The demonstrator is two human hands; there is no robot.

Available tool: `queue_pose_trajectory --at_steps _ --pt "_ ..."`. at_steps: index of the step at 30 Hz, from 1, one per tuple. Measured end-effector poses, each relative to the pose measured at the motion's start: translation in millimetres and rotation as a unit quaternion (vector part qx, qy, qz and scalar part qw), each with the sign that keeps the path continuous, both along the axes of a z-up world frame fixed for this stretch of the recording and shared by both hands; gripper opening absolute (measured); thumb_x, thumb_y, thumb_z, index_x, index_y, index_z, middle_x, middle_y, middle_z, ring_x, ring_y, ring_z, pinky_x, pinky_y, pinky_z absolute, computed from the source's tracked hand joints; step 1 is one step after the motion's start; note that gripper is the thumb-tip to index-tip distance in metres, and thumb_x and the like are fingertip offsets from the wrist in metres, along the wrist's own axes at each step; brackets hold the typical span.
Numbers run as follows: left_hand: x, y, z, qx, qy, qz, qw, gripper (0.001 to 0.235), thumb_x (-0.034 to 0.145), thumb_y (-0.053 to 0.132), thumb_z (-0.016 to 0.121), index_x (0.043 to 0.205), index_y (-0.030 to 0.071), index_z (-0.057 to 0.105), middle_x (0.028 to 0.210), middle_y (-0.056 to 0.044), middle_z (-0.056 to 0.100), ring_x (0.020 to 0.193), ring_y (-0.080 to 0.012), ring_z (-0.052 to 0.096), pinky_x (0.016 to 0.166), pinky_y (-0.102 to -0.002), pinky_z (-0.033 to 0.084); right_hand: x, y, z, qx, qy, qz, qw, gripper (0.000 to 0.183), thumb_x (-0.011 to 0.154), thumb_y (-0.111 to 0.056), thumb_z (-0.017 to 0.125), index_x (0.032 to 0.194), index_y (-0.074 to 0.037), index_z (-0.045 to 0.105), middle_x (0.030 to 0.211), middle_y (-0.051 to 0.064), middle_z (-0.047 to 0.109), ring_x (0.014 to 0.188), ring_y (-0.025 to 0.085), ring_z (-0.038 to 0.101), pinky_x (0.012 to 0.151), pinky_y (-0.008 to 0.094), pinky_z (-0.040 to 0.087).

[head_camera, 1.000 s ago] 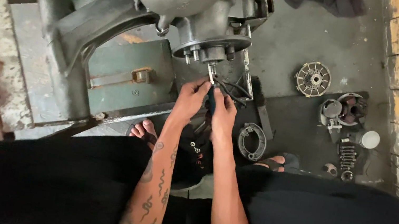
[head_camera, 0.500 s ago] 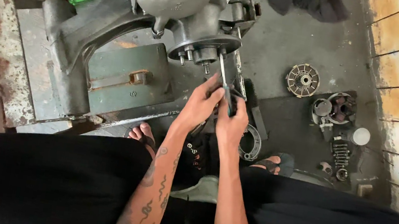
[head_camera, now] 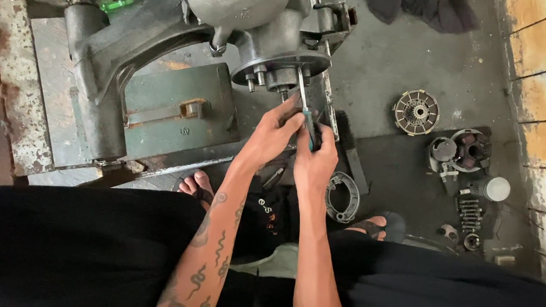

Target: The person uses a screwdriver to loosen and remove bolts from a circular metal part attached to an engine. After removing the part, they place it on the floor and then reattach it to the engine.

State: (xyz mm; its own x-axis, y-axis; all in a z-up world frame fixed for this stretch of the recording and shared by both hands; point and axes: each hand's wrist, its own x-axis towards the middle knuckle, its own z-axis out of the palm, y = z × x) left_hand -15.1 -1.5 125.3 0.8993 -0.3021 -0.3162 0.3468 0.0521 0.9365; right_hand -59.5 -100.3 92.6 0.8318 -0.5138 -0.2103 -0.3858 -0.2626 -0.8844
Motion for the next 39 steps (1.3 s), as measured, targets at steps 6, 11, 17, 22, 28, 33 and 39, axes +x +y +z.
queue_pose_trajectory --at_steps 6,11,17,22,28,33,39 --pt "0.9 1.8 -7.3 0.011 0.017 -0.009 1.000 0.061 0.104 0.024 0.052 0.152 -0.005 0.030 0.142 -0.034 0.047 0.136 -0.0472 0.043 0.112 -0.060 0.041 0.8 -1.2 -1.0 -0.020 0.012 -0.004 1.000 0.028 0.095 -0.035 0.067 0.110 -0.012 0.066 0.095 0.018 0.068 0.092 0.039 0.069 0.073 0.051 0.055" --pt "0.2 -1.0 19.0 0.006 0.016 -0.010 1.000 0.061 0.104 0.025 0.051 0.152 -0.007 0.029 0.143 -0.035 0.046 0.137 -0.0491 0.042 0.112 -0.061 0.040 -0.1 0.2 5.9 0.000 -0.003 0.006 1.000 0.028 0.100 -0.034 0.062 0.112 -0.009 0.064 0.095 0.018 0.067 0.091 0.039 0.068 0.073 0.053 0.054" --pt "2.3 -2.1 7.5 -0.001 0.014 -0.010 1.000 0.061 0.105 0.024 0.051 0.150 -0.010 0.027 0.142 -0.037 0.044 0.137 -0.0510 0.041 0.113 -0.063 0.039 1.3 -4.4 -3.3 0.004 -0.004 -0.001 1.000 0.029 0.098 -0.035 0.064 0.110 -0.009 0.066 0.094 0.017 0.067 0.091 0.036 0.069 0.074 0.050 0.055" --pt "-0.8 -1.7 20.2 -0.014 0.011 -0.006 1.000 0.060 0.105 0.022 0.050 0.150 -0.011 0.027 0.141 -0.039 0.045 0.136 -0.0530 0.040 0.112 -0.065 0.040 2.2 -4.4 -4.5 0.008 -0.004 -0.014 1.000 0.030 0.096 -0.036 0.066 0.109 -0.009 0.067 0.095 0.019 0.068 0.094 0.039 0.069 0.075 0.050 0.054" --pt "4.6 -2.2 -16.5 -0.002 0.004 -0.004 1.000 0.059 0.104 0.023 0.052 0.151 -0.007 0.030 0.141 -0.036 0.047 0.137 -0.0492 0.041 0.114 -0.061 0.039 5.9 -5.6 -11.1 -0.023 0.011 -0.016 1.000 0.030 0.091 -0.039 0.071 0.105 -0.013 0.068 0.094 0.017 0.068 0.093 0.037 0.069 0.075 0.050 0.053" --pt "4.6 -0.7 3.2 -0.011 -0.004 -0.001 1.000 0.058 0.106 0.023 0.051 0.151 -0.007 0.030 0.141 -0.036 0.046 0.136 -0.0505 0.041 0.113 -0.065 0.038 8.4 -2.6 4.1 0.095 0.034 -0.045 0.994 0.025 0.094 -0.039 0.069 0.103 -0.015 0.071 0.088 0.008 0.070 0.080 0.017 0.065 0.070 0.033 0.054" --pt "13.7 4.8 -18.8 0.003 -0.004 -0.002 1.000 0.050 0.106 0.017 0.048 0.149 -0.005 0.036 0.142 -0.034 0.047 0.137 -0.0500 0.039 0.115 -0.062 0.037 13.6 -18.3 -5.7 0.540 0.087 -0.092 0.832 0.032 0.088 -0.043 0.073 0.090 -0.015 0.058 0.068 0.000 0.049 0.034 0.003 0.035 0.031 0.014 0.019"
